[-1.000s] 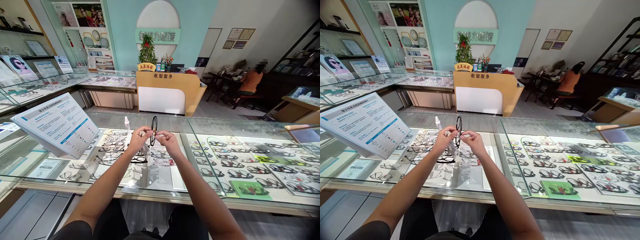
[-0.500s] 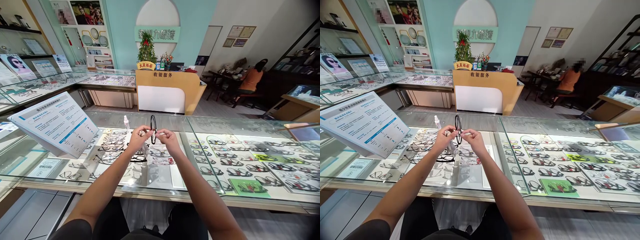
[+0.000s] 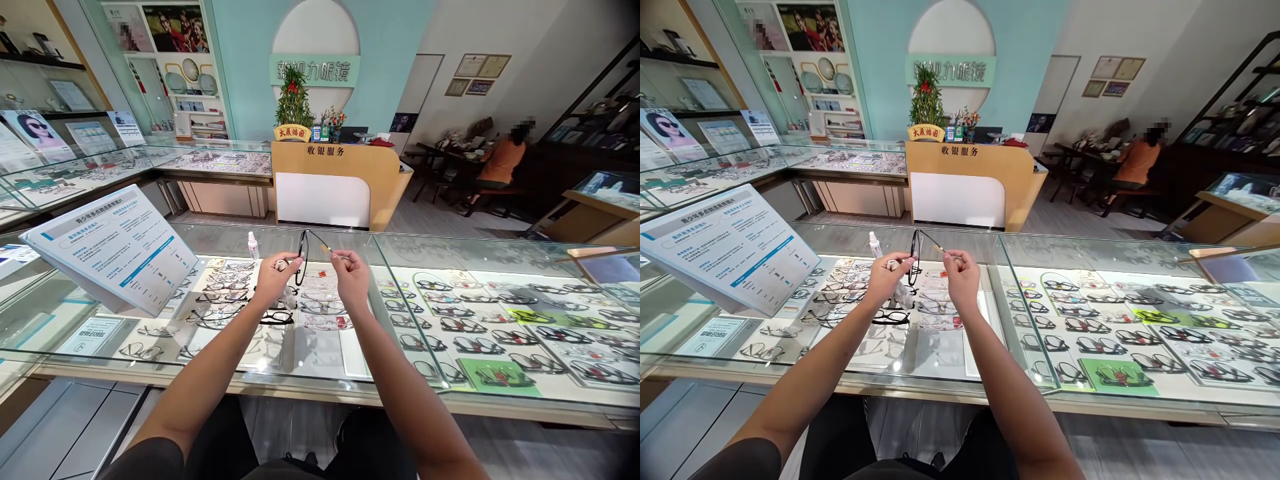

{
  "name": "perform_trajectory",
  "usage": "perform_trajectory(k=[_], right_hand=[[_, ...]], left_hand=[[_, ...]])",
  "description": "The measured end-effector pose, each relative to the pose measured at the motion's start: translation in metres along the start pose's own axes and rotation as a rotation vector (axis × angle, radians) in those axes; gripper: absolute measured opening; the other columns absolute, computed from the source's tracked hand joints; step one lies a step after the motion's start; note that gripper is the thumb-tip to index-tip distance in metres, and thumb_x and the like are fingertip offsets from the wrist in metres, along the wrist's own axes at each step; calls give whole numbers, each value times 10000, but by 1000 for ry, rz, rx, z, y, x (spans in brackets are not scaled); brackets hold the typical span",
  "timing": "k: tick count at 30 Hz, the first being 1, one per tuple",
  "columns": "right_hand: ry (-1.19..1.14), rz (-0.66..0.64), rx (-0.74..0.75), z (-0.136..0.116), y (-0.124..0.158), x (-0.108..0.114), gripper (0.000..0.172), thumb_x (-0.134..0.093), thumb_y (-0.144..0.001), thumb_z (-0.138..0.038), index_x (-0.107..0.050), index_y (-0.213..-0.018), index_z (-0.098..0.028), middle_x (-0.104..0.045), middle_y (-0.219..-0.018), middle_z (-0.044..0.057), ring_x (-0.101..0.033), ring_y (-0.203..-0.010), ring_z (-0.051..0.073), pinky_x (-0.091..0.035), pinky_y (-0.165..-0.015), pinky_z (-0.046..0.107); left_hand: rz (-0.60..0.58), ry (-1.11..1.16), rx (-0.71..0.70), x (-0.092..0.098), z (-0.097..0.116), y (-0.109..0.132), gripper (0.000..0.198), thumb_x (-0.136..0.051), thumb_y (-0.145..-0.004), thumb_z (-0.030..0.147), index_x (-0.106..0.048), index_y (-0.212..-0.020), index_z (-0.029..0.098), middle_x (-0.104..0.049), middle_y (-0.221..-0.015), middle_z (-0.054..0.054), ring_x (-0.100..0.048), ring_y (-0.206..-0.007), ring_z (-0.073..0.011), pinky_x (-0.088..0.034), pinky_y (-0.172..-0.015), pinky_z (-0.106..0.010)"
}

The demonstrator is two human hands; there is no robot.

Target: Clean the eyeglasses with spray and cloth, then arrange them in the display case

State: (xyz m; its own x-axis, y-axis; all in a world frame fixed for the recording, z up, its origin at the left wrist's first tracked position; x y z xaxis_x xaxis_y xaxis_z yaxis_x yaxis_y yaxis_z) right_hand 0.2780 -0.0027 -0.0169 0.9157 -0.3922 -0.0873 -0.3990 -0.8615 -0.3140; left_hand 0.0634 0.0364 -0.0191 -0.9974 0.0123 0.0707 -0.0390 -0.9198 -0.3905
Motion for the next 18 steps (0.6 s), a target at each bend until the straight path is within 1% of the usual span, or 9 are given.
perform_trajectory(k=[1,3,5,6,8,10,13,15,18], right_hand=[[29,63,46,-3,0,5,415,-772,-899,-626,-712,-970,-221,-335,-582,-119,-298,-539,114,-291,-560,292],[79,151,131,-7,1,11,382,-724,-956,-581,-695,-1057,-214,-505,-665,-77,-453,-607,139,-376,-613,300],[117,197,202,-11,1,15,359,-715,-977,-542,-646,-1124,-221,-663,-842,-11,-594,-748,169,-448,-696,315],[139,213,235,-13,1,16,349,-717,-982,-531,-621,-1127,-229,-698,-930,15,-630,-818,180,-472,-741,326],[206,240,303,-16,2,18,334,-719,-988,-528,-588,-1101,-243,-705,-1043,45,-651,-914,200,-498,-816,356],[306,241,377,-18,3,17,357,-732,-979,-546,-584,-1113,-250,-691,-1117,68,-648,-991,230,-514,-868,394],[435,203,489,-19,6,11,529,-812,-913,-580,-575,-1247,-245,-660,-1257,129,-632,-1142,298,-539,-917,452],[467,179,542,-18,9,6,628,-842,-890,-579,-549,-1325,-234,-628,-1344,168,-610,-1241,335,-551,-947,483],[480,157,569,-15,10,2,651,-830,-906,-546,-515,-1379,-229,-597,-1416,195,-584,-1327,360,-558,-980,510]], left_hand=[[-7,-13,-12,-1,1,0,366,-850,-837,553,-877,-925,199,-814,-898,-58,-626,-751,-169,-492,-720,-303],[-28,-41,-22,-3,1,1,366,-843,-838,561,-867,-902,201,-814,-888,-52,-610,-727,-165,-481,-699,-302],[-47,-69,-29,-5,1,2,373,-832,-849,571,-859,-900,202,-799,-860,-42,-583,-697,-158,-462,-677,-298],[-61,-79,-34,-7,0,3,373,-827,-856,572,-854,-901,203,-795,-858,-40,-581,-697,-157,-459,-679,-298],[-93,-83,-41,-10,0,5,370,-827,-862,572,-844,-895,204,-790,-870,-41,-598,-728,-166,-465,-698,-298],[-129,-66,-37,-14,-1,6,367,-839,-858,568,-834,-893,203,-791,-895,-47,-614,-766,-175,-473,-717,-297],[-170,-42,-18,-18,-2,8,355,-850,-856,553,-825,-906,202,-777,-893,-43,-596,-759,-167,-462,-705,-291],[-183,-46,-10,-19,-3,9,346,-846,-861,544,-822,-912,202,-749,-851,-30,-564,-720,-153,-439,-672,-284],[-187,-63,-21,-20,-2,11,333,-839,-865,531,-820,-913,202,-749,-859,-30,-567,-709,-149,-429,-648,-278]])
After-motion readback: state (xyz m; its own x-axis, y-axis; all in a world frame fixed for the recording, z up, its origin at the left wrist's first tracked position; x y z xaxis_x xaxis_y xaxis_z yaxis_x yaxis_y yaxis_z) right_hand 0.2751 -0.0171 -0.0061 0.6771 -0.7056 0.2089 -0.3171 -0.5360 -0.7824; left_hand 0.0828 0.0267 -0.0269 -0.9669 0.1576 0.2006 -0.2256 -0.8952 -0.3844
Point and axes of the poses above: each hand's wrist, its own y-axis away from the middle knuckle, its own x-axis out of the back of the hand, z = x × y, the point moved 6 cm from there along -y, towards the middle knuckle
